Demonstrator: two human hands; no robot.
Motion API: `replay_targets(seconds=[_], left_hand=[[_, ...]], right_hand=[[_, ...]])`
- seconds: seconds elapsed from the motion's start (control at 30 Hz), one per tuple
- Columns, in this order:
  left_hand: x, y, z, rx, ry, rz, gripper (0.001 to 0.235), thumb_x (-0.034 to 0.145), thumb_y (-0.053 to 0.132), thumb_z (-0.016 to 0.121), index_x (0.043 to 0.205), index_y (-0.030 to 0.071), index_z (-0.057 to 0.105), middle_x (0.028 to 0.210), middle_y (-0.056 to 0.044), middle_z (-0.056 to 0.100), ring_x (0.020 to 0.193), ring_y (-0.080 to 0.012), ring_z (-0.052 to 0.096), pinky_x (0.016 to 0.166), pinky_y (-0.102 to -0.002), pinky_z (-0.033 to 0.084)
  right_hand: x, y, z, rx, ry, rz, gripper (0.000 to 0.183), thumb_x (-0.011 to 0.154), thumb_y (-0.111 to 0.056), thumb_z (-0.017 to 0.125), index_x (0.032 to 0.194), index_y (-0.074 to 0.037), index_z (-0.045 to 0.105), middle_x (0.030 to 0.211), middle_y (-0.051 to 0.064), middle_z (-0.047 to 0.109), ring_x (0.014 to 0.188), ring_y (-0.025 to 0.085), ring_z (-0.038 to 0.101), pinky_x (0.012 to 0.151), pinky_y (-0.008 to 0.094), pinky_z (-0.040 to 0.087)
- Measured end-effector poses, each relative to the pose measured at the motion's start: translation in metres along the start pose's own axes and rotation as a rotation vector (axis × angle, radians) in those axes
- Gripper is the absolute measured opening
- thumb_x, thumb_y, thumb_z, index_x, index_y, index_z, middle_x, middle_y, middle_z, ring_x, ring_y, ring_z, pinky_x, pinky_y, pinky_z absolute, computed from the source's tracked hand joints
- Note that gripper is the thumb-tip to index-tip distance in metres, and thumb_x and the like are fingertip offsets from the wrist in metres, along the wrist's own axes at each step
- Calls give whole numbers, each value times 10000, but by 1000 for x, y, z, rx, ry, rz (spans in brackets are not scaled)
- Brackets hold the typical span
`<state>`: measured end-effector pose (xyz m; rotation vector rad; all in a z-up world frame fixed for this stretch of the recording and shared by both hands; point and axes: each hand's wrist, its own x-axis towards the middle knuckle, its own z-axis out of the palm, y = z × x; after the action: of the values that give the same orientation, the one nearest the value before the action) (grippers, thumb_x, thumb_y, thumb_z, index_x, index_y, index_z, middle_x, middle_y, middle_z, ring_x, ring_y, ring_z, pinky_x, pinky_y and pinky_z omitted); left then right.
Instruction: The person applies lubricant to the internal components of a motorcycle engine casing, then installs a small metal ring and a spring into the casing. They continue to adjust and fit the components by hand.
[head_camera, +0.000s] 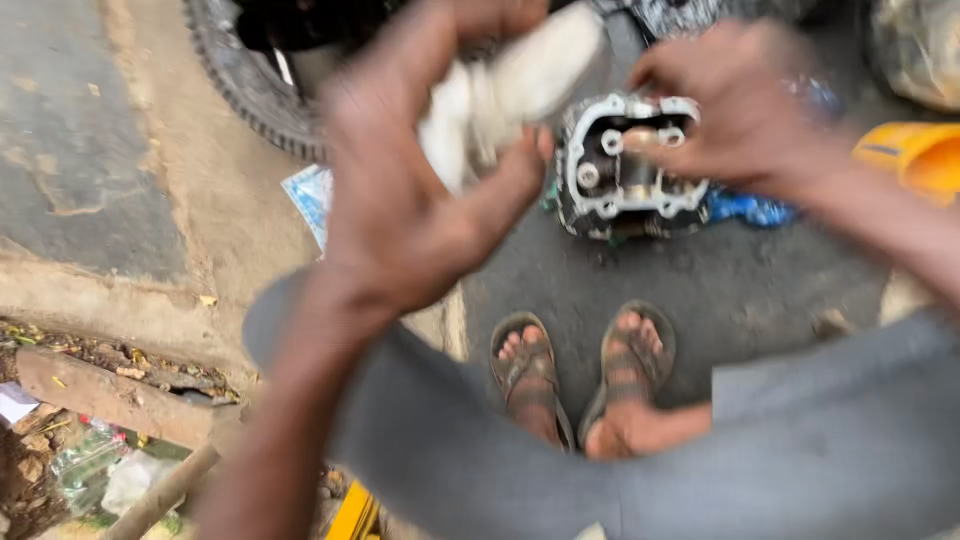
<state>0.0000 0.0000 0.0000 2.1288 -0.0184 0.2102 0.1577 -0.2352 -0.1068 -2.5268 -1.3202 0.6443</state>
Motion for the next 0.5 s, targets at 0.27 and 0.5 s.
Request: replay_targets(seconds=[0.27,0.5], left_hand=[[-48,-59,96,-227,51,-610,442,822,155,730,1251,49,708,1040,-128,802,891,-162,770,792,-311,616],[-50,-77,106,-139,-93,-620,458,792,213,739,1223,59,718,906,-117,799,724,-165,758,669,-318,614]], right_hand=[[-47,-27,191,184,609,130,817,860,-650,803,1464,-166,543,1542,236,440,1477,443,277,1171,650,125],[-34,-12,197,253,575,100,437,931,-403,811,1302,-207,689,1509,103,561,1516,354,388,1251,629,120]])
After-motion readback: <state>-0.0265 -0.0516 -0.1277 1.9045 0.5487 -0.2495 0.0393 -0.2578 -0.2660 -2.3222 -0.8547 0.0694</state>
